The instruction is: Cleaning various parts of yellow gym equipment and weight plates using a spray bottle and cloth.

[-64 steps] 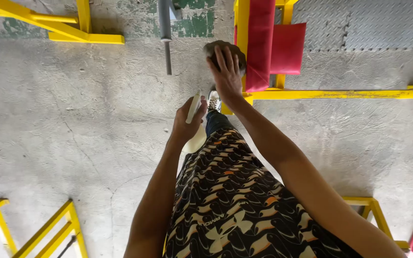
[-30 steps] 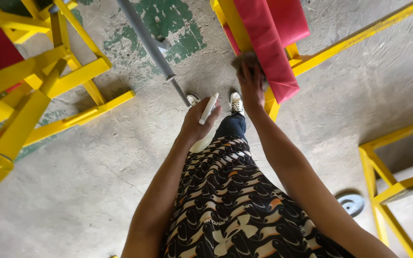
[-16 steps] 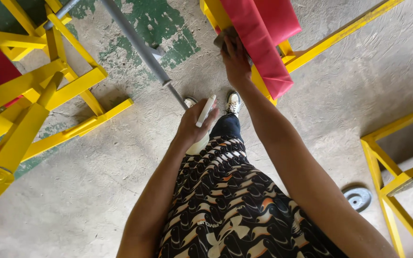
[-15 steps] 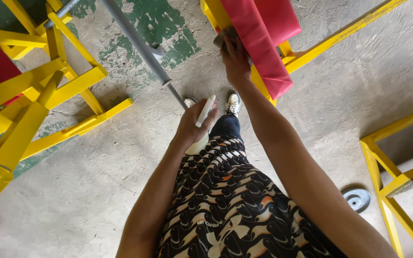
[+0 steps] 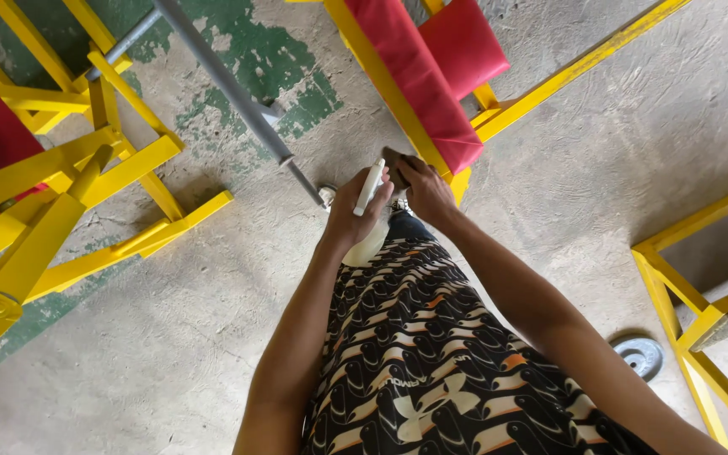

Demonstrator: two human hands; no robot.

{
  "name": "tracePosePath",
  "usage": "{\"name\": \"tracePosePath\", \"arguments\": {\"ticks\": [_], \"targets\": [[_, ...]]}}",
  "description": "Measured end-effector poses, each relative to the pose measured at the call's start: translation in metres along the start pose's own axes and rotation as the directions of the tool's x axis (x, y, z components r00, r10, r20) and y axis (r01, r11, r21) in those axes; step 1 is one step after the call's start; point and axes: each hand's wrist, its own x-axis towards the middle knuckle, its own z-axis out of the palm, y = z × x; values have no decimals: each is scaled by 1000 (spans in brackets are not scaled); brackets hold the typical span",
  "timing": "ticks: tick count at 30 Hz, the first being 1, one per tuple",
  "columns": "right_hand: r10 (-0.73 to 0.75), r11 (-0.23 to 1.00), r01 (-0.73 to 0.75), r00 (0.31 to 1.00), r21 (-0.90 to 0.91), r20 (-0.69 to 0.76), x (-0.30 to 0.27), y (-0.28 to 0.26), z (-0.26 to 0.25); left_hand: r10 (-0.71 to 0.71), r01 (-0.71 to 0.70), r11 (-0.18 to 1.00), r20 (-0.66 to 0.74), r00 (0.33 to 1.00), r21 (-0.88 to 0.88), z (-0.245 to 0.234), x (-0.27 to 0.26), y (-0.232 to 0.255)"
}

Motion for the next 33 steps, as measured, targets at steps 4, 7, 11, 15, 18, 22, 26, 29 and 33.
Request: {"name": "tracePosePath", "arguments": {"ticks": [4, 7, 11, 15, 18, 22, 26, 29, 33], "targets": [[-153, 988, 155, 959, -12, -237, -28, -10, -50, 72, -72, 996, 0, 997, 53, 21, 9, 0], [-213, 975, 164, 879, -149, -426, -24, 20, -60, -12, 12, 999, 16, 1000, -39, 36, 14, 8], [-248, 965, 207, 919, -162, -306, -5, 46, -60, 37, -42, 989, -37, 999, -144, 53, 21, 4], [-187, 945, 135, 971, -299, -152, 12, 39, -69, 92, -107, 982, -100, 991, -153, 70, 25, -4], [-185, 926, 98, 959, -364, -213, 35, 36, -72, 142, -148, 988, -136, 980, -35, 72, 14, 11], [-141, 976, 91, 955, -196, -259, 88, 73, -64, -79, 80, 997, -89, 993, 13, 76, 11, 18], [-97, 991, 98, 995, 91, -21, 157, 158, -26, 235, -241, 971, -226, 945, 4, 81, 5, 0], [-28, 961, 26, 1000, 274, 5, 133, 136, -38, 131, -121, 991, -210, 969, 60, 77, 3, 18], [-154, 987, 158, 954, -6, -256, 35, 76, -50, 16, -4, 998, -195, 981, 62, 75, 5, 27]]}}
